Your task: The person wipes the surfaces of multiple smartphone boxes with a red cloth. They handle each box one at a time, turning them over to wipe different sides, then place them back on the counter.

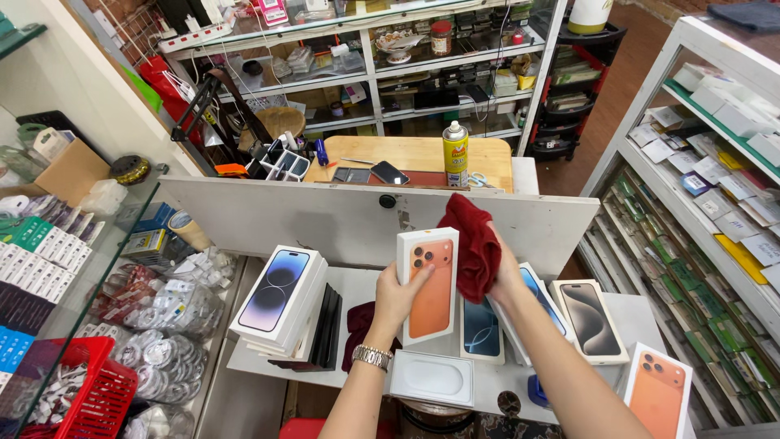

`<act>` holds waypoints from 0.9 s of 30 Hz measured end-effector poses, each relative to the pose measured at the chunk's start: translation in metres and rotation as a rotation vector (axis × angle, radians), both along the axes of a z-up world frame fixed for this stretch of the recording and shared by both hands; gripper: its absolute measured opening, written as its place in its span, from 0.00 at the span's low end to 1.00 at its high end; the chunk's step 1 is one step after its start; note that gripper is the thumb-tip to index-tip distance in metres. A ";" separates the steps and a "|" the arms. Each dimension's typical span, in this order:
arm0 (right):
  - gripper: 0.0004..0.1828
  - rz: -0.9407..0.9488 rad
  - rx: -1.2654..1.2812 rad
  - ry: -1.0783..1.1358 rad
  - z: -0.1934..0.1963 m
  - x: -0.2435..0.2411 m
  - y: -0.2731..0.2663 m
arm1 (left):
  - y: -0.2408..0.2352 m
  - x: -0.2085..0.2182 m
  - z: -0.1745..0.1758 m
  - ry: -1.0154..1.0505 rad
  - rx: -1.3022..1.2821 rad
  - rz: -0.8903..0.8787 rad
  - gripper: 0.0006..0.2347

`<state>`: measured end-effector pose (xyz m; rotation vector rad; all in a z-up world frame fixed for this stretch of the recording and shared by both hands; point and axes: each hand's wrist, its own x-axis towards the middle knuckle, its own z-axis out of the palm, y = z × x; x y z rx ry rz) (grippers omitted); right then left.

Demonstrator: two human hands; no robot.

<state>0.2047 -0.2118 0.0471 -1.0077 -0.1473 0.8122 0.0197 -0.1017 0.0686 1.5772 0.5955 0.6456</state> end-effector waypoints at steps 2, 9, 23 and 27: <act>0.33 0.027 -0.007 0.009 -0.012 -0.026 0.013 | 0.001 0.013 -0.002 -0.079 -0.062 0.046 0.14; 0.28 0.099 -0.097 -0.638 -0.019 -0.080 -0.010 | 0.037 0.031 -0.007 -0.341 -0.447 0.244 0.17; 0.22 -0.320 -0.153 -0.581 0.039 -0.093 -0.004 | 0.025 0.042 -0.016 -0.672 -1.097 0.182 0.35; 0.16 -0.673 -0.393 -1.388 0.014 -0.109 0.017 | 0.010 0.053 -0.023 -0.642 -1.173 0.242 0.36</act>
